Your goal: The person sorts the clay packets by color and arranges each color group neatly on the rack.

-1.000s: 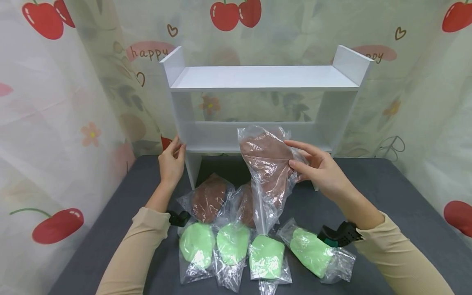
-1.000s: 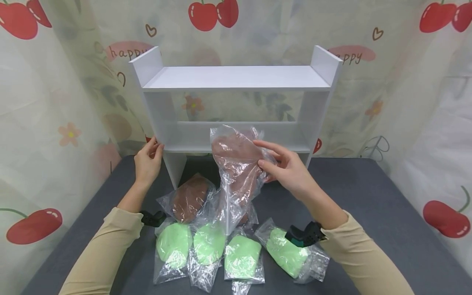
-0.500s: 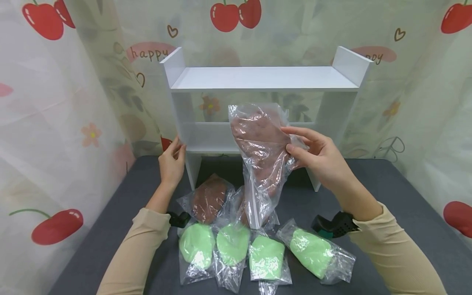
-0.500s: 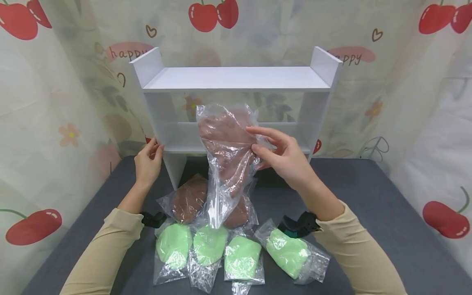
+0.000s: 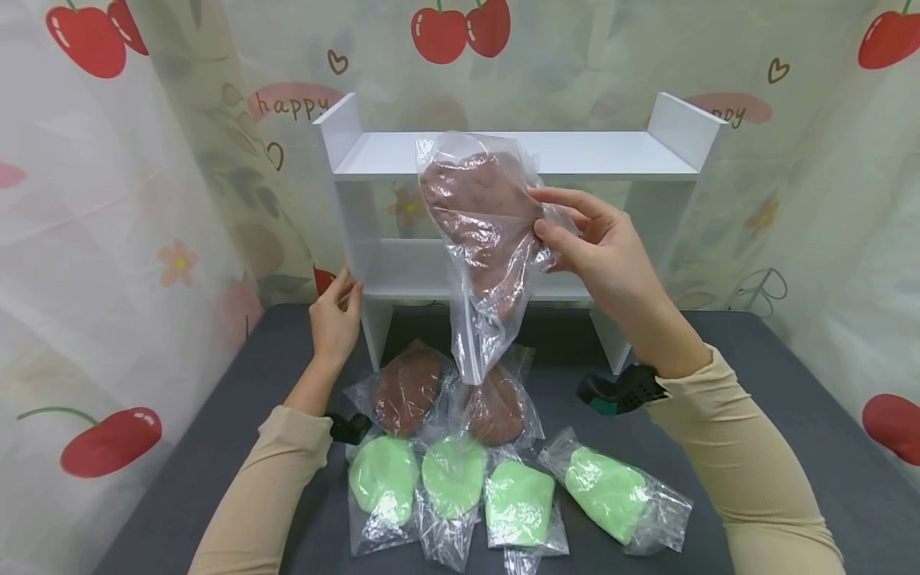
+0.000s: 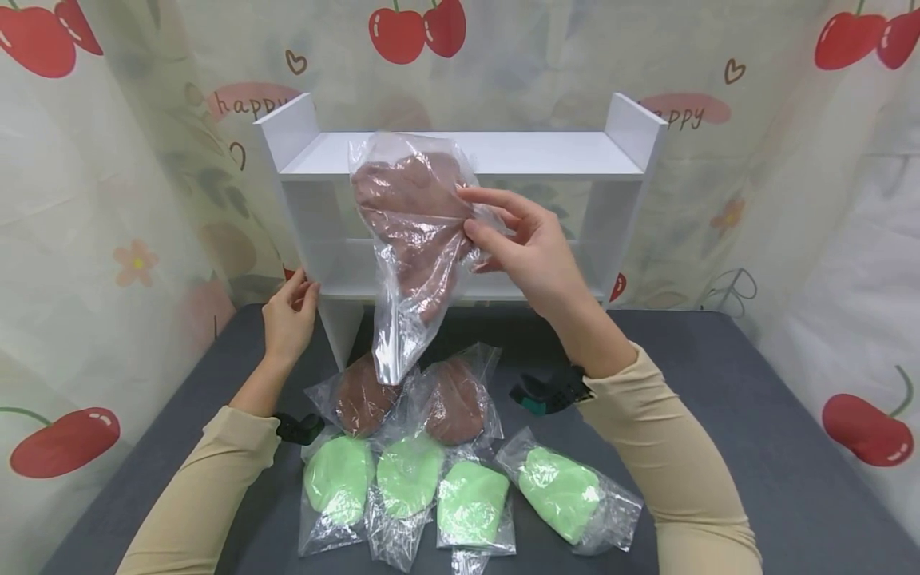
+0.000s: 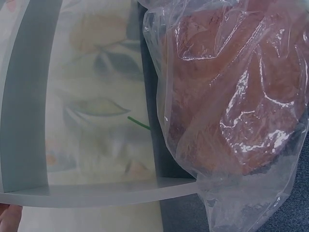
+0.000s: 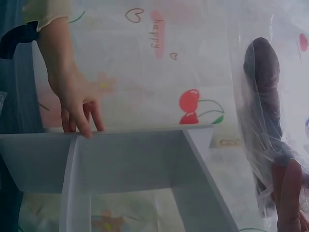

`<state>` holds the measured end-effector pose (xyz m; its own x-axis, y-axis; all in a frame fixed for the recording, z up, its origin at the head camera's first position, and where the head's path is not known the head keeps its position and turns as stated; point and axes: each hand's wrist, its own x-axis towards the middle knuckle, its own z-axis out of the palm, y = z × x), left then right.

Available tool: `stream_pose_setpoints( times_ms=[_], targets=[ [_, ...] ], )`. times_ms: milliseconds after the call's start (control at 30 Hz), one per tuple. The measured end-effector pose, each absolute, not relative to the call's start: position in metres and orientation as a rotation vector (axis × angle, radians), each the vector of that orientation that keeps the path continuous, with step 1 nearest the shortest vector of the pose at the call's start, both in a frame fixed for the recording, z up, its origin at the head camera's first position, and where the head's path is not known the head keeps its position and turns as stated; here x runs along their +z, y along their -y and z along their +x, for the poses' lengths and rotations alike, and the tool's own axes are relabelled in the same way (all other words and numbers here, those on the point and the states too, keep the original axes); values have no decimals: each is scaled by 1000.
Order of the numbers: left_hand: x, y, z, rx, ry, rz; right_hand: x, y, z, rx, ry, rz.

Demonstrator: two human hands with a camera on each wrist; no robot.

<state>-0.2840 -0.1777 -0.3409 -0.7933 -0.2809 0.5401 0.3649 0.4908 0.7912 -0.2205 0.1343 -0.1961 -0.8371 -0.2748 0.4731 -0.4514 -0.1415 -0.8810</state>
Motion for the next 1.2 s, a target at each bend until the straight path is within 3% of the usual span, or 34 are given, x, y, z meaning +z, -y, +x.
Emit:
stream_pose_setpoints(
  times_ms=[600,1200],
  targets=[
    [-345,178,-284,-1334,2036,-116,-165,-87,-261,2311,1711,674],
    [-342,178,-284,-1331,2126,-70,-159,-40,-294,2258,1795,524]
  ],
)
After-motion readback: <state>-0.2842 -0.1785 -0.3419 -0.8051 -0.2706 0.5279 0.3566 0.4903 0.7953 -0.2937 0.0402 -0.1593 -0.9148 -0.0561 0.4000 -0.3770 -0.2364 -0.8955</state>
